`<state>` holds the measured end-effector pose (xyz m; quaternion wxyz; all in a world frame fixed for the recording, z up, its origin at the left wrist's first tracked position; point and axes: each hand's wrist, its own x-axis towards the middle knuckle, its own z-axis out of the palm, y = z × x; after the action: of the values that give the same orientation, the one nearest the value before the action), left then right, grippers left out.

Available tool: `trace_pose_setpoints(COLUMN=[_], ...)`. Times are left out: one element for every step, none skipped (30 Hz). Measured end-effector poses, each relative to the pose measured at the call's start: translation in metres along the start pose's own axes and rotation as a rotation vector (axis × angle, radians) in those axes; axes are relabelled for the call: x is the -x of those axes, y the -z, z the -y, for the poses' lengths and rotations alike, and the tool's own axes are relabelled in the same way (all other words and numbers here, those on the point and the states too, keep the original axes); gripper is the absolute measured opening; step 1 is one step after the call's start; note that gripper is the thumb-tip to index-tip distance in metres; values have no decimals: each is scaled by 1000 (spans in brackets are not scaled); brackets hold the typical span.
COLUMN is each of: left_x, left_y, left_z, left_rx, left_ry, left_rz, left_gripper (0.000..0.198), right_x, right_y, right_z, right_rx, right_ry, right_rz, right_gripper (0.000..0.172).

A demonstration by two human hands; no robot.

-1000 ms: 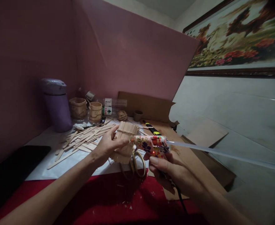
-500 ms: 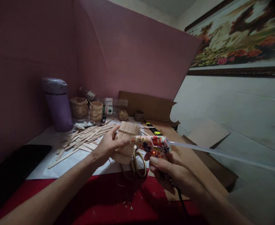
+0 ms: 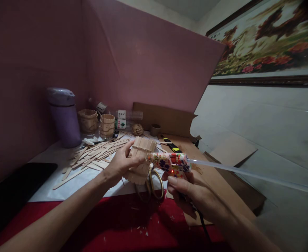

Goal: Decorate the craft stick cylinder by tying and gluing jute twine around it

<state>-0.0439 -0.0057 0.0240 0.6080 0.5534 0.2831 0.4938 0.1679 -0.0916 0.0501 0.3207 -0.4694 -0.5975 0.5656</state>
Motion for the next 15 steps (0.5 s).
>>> trace_pose_setpoints(left_x=[0, 0, 1, 1, 1, 1, 1, 1, 1, 0, 0, 0, 0, 0, 0], left_y=[0, 0, 0, 0, 0, 0, 1, 1, 1, 1, 1, 1, 1, 0, 0], left_z=[0, 0, 0, 0, -1, -1, -1, -1, -1, -1, -1, 0, 0, 0, -1], left_rx=[-5, -9, -11, -11, -11, -11, -12, -14, -15, -15, -14, -12, -10, -7, -7], left_ry=[-3, -6, -8, -8, -7, -5, -4, -3, -3, -3, -2, -2, -2, -2, 0], left_rz=[-3, -5, -7, -8, -9, -10, -12, -13, -14, -14, -13, -10, -5, 0, 1], left_gripper=[77, 76, 76, 75, 75, 75, 75, 74, 74, 74, 75, 76, 78, 79, 80], right_x=[0, 0, 0, 0, 0, 0, 0, 0, 0, 0, 0, 0, 0, 1, 1], right_y=[0, 0, 0, 0, 1, 1, 1, 1, 1, 1, 1, 1, 0, 0, 0], right_z=[0, 0, -1, -1, -2, -3, -4, -5, -6, -6, -6, -6, -6, -5, -5], right_rx=[3, 9, 16, 21, 24, 24, 19, 13, 9, 10, 14, 19, 24, 27, 27], right_ry=[0, 2, 6, 11, 17, 19, 19, 21, 23, 25, 27, 30, 32, 30, 26], right_rz=[-3, -4, -7, -7, -9, -11, -11, -14, -17, -18, -22, -26, -30, -33, -34], right_gripper=[48, 48, 48, 48, 48, 47, 47, 46, 46, 46, 47, 47, 46, 46, 46])
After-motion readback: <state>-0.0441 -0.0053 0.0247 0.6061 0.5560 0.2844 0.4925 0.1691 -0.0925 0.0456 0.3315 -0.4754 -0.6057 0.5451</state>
